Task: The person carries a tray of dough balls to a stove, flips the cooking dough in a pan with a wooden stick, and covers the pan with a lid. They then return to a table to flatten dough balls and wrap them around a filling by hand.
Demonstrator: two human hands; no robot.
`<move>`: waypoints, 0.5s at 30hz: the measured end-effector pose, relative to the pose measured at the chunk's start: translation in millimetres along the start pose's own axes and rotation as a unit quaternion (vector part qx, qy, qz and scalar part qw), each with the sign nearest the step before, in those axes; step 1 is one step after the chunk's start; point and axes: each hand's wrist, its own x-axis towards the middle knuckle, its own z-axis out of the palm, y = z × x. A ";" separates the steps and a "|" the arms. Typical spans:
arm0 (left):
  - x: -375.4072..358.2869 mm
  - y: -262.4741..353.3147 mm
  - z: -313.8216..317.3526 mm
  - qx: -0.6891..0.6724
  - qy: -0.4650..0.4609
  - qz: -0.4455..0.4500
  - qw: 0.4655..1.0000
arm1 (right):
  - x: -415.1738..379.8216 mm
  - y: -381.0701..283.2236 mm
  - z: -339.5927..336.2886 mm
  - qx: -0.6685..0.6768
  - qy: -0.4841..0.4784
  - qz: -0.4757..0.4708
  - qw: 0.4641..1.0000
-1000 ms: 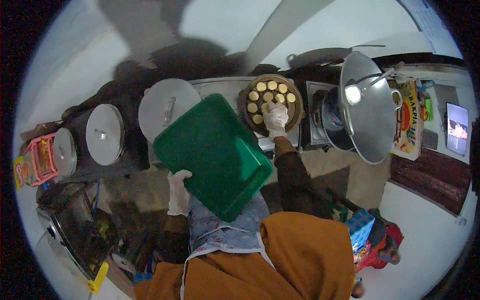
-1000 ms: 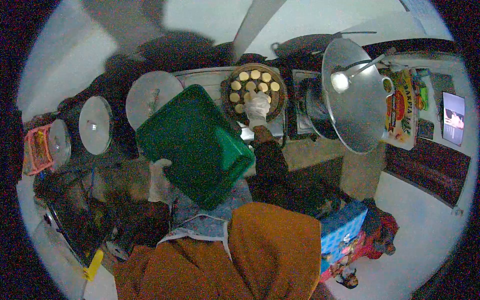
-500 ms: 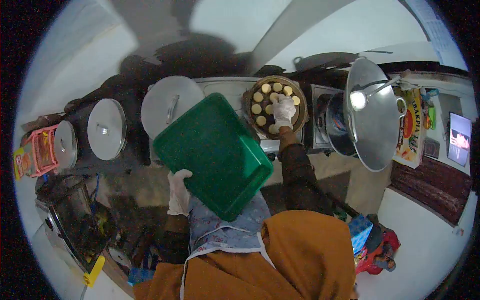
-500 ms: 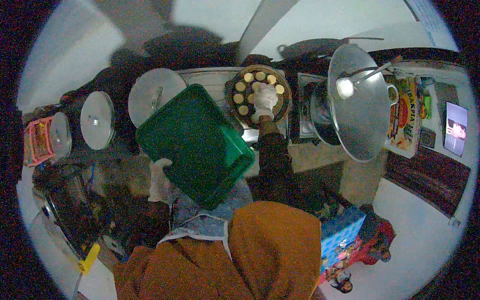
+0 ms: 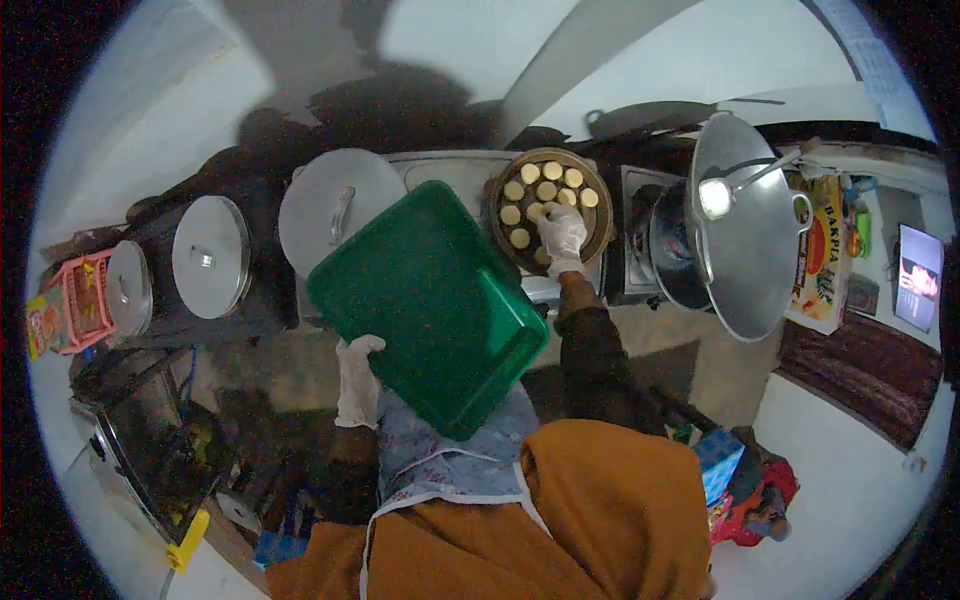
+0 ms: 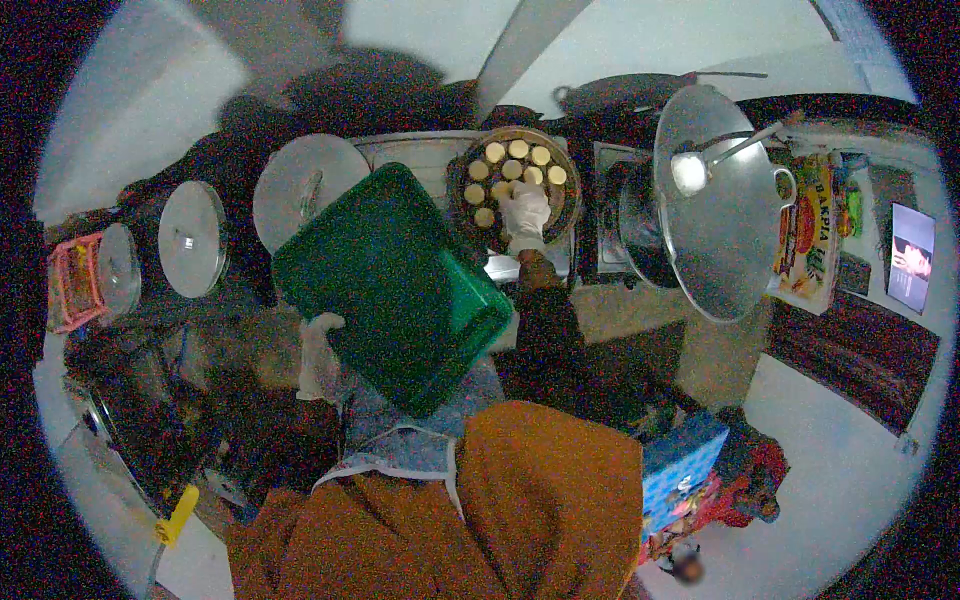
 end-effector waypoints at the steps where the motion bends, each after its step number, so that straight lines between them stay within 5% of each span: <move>1: -1.3 -7.1 -5.2 0.052 -0.019 0.065 0.996 | -2.0 1.7 -4.1 0.020 0.025 -0.015 0.999; 4: -4.5 -18.2 -17.9 0.186 -0.062 0.222 0.955 | -16.9 28.5 -14.2 0.239 0.147 0.102 0.954; 5: -6.7 -17.1 -18.6 0.202 -0.070 0.234 0.949 | -18.2 45.0 -13.8 0.140 0.125 0.112 0.976; 8: -14.1 -6.6 -12.1 0.156 -0.051 0.145 0.976 | -31.3 79.4 7.7 0.019 0.023 0.043 0.999; 9: -11.3 -14.0 -13.4 0.181 -0.039 0.168 0.968 | -32.9 52.2 -11.2 -0.024 -0.031 0.100 0.994; 12: -15.4 0.6 -7.5 0.089 -0.065 0.130 0.985 | -37.2 36.3 -11.1 -0.002 -0.005 0.024 1.000; 15: -14.2 9.1 -4.8 -0.019 -0.093 0.083 0.992 | -41.8 32.5 -13.3 0.031 0.026 0.043 0.998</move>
